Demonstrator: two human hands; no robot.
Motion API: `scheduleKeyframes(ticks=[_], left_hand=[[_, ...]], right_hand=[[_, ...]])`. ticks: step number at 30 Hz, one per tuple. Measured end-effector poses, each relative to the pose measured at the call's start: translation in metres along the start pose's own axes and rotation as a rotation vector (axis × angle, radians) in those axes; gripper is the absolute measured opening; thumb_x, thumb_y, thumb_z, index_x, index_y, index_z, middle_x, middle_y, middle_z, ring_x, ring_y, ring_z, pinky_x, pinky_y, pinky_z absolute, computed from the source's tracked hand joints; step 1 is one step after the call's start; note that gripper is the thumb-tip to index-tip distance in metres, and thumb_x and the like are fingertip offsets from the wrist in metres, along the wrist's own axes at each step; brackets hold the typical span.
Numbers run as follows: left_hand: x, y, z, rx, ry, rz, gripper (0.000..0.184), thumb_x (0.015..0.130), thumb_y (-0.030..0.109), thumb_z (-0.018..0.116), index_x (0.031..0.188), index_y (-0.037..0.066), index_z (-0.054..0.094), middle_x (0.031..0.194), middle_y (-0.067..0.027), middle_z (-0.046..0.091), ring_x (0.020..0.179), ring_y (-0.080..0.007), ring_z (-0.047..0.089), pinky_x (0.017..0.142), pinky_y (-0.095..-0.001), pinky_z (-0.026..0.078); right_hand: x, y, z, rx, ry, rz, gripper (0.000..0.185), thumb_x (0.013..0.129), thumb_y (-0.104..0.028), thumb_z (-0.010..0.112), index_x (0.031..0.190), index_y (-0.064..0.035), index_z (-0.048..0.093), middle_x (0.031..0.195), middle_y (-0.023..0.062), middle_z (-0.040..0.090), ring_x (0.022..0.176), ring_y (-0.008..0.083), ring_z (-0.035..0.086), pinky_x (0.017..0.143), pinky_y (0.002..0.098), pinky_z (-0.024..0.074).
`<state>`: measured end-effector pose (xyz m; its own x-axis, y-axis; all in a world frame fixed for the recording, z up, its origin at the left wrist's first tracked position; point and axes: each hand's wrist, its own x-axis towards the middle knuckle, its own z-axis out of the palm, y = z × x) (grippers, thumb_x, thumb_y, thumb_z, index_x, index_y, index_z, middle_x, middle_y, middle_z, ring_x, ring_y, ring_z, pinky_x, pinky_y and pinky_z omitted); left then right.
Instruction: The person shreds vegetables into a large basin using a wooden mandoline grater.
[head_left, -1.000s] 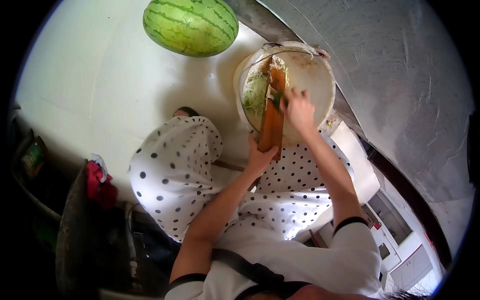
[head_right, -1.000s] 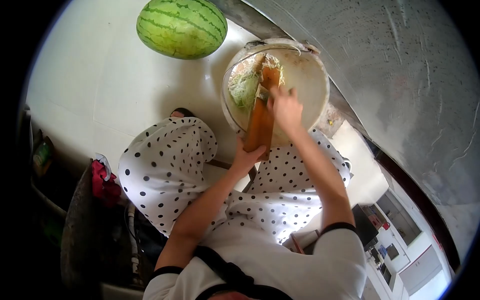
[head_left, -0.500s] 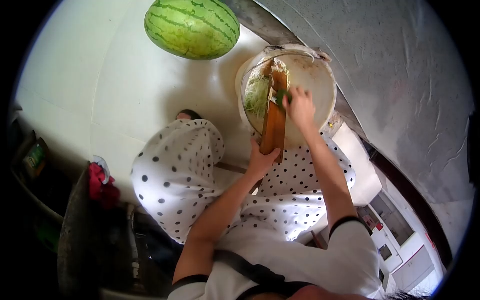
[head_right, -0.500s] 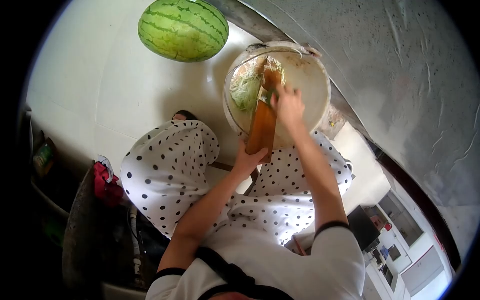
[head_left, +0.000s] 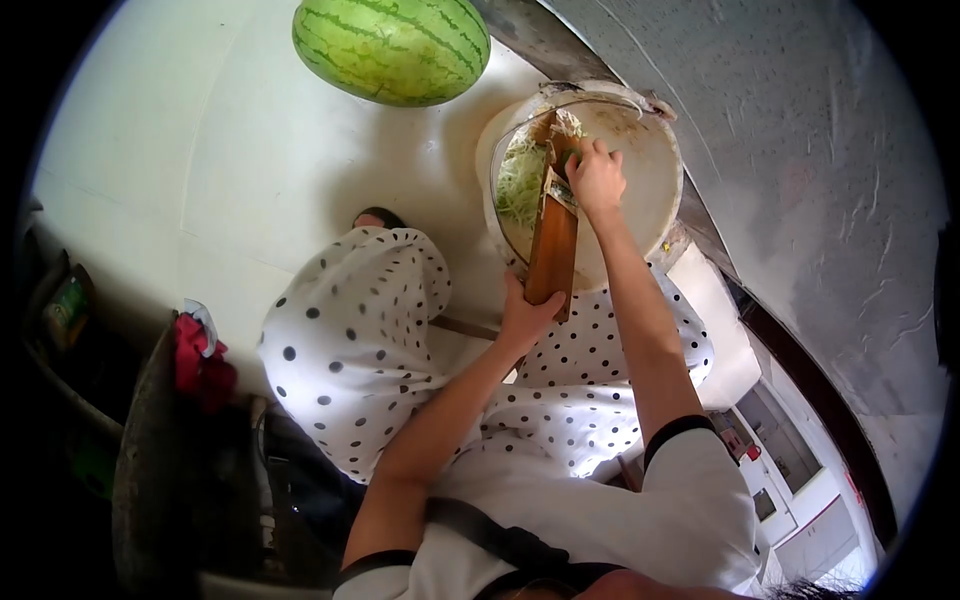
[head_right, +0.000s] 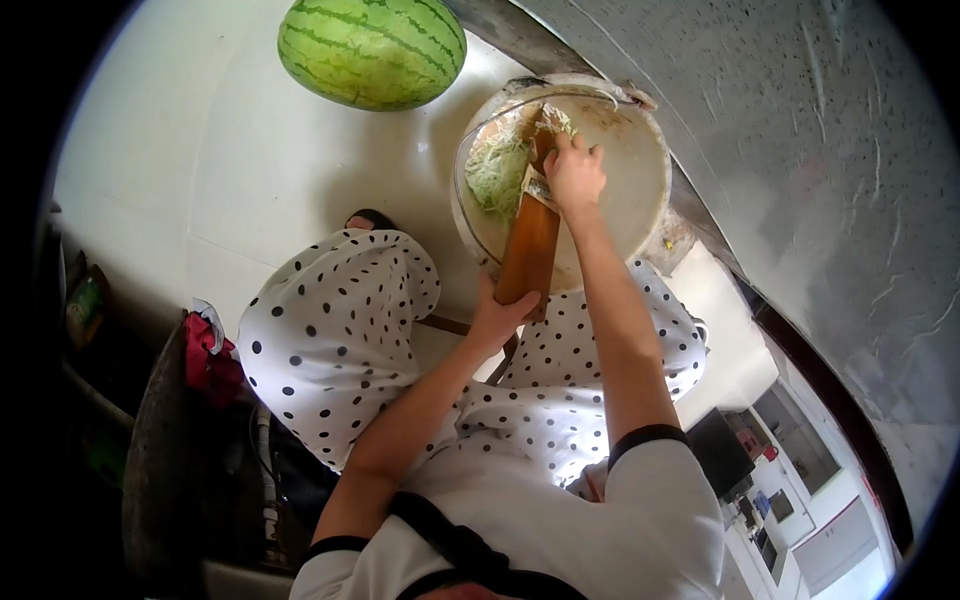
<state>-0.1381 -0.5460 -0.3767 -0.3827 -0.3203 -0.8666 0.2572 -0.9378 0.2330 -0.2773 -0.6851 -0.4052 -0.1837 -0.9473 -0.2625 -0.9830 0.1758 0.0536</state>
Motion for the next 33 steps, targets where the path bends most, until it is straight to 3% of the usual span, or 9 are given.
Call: scheduleKeyframes(ticks=[3, 5, 9, 11, 15, 17, 24, 26, 33], left_hand=[[0.002, -0.003, -0.001, 0.02, 0.014, 0.038, 0.071, 0.076, 0.001, 0.063, 0.123, 0.004, 0.009, 0.11, -0.0181, 0.046, 0.09, -0.0258, 0.058, 0.064, -0.0342, 0.055], [-0.006, 0.003, 0.002, -0.026, 0.002, 0.056, 0.083, 0.076, 0.01, 0.063, 0.128, -0.01, 0.001, 0.102, -0.0201, 0.052, 0.081, -0.0201, 0.058, 0.058, -0.0273, 0.05], [-0.006, 0.004, 0.002, 0.049, 0.029, 0.077, 0.082, 0.077, 0.011, 0.062, 0.128, -0.01, 0.001, 0.1, -0.0193, 0.053, 0.08, -0.0194, 0.058, 0.059, -0.027, 0.049], [-0.007, 0.009, 0.001, -0.001, 0.025, 0.017, 0.069, 0.077, 0.004, 0.063, 0.123, 0.003, 0.012, 0.108, -0.0164, 0.049, 0.087, -0.022, 0.059, 0.059, -0.0295, 0.053], [-0.009, 0.011, 0.002, -0.029, -0.038, 0.046, 0.072, 0.078, 0.005, 0.063, 0.125, 0.0, 0.009, 0.106, -0.0158, 0.051, 0.087, -0.0206, 0.059, 0.059, -0.0282, 0.052], [-0.012, 0.013, 0.004, 0.037, 0.021, 0.036, 0.08, 0.077, 0.011, 0.062, 0.125, -0.011, 0.002, 0.094, -0.0168, 0.055, 0.073, -0.0174, 0.058, 0.054, -0.0255, 0.048], [-0.007, 0.012, 0.002, 0.028, 0.005, 0.071, 0.079, 0.077, 0.011, 0.062, 0.125, -0.01, 0.003, 0.093, -0.0169, 0.055, 0.074, -0.0181, 0.059, 0.053, -0.0264, 0.048], [-0.005, 0.002, 0.0, -0.004, -0.018, 0.069, 0.078, 0.078, 0.011, 0.062, 0.125, -0.009, 0.003, 0.098, -0.0188, 0.054, 0.08, -0.0189, 0.059, 0.055, -0.0269, 0.048], [-0.007, 0.007, 0.001, 0.006, -0.009, 0.108, 0.08, 0.077, 0.01, 0.062, 0.127, -0.008, 0.002, 0.102, -0.0196, 0.052, 0.083, -0.0202, 0.058, 0.061, -0.0266, 0.05]], right_hand=[[-0.018, 0.003, -0.012, 0.02, -0.026, -0.033, 0.015, 0.075, -0.021, 0.059, 0.087, -0.011, 0.058, 0.092, 0.0081, 0.055, 0.086, 0.0353, 0.053, 0.059, 0.0457, 0.0504], [-0.042, -0.006, -0.026, 0.0, 0.018, -0.072, 0.015, 0.076, -0.021, 0.059, 0.088, -0.0113, 0.058, 0.092, 0.0083, 0.055, 0.086, 0.0352, 0.053, 0.058, 0.0456, 0.0501], [0.009, 0.003, 0.006, 0.019, -0.016, -0.001, 0.023, 0.074, -0.019, 0.059, 0.096, -0.0125, 0.057, 0.091, 0.0083, 0.055, 0.087, 0.0357, 0.052, 0.058, 0.0443, 0.0507], [0.004, 0.0, 0.004, 0.037, -0.007, -0.003, 0.026, 0.074, -0.017, 0.059, 0.099, -0.0124, 0.057, 0.09, 0.0078, 0.056, 0.087, 0.0348, 0.052, 0.057, 0.0438, 0.0512], [-0.049, -0.011, -0.024, 0.007, 0.098, -0.071, 0.017, 0.076, -0.016, 0.056, 0.092, -0.0123, 0.057, 0.09, 0.0072, 0.056, 0.083, 0.0326, 0.051, 0.056, 0.0445, 0.0499], [-0.008, -0.007, 0.003, 0.008, 0.005, -0.011, 0.018, 0.074, -0.016, 0.058, 0.093, -0.0133, 0.058, 0.09, 0.0063, 0.056, 0.083, 0.0328, 0.051, 0.058, 0.0441, 0.0504], [-0.04, -0.016, -0.026, 0.144, 0.093, -0.104, 0.011, 0.077, -0.015, 0.055, 0.088, -0.0124, 0.055, 0.088, 0.0057, 0.056, 0.085, 0.0342, 0.051, 0.057, 0.0446, 0.0496], [0.0, -0.013, -0.003, 0.011, -0.053, 0.073, 0.014, 0.075, -0.013, 0.058, 0.089, -0.0119, 0.06, 0.091, 0.0067, 0.057, 0.08, 0.0317, 0.051, 0.066, 0.0401, 0.0494], [-0.056, -0.009, -0.03, 0.08, 0.016, -0.048, 0.013, 0.078, -0.016, 0.054, 0.09, -0.0126, 0.056, 0.09, 0.0057, 0.057, 0.084, 0.0358, 0.052, 0.059, 0.0449, 0.0506]])
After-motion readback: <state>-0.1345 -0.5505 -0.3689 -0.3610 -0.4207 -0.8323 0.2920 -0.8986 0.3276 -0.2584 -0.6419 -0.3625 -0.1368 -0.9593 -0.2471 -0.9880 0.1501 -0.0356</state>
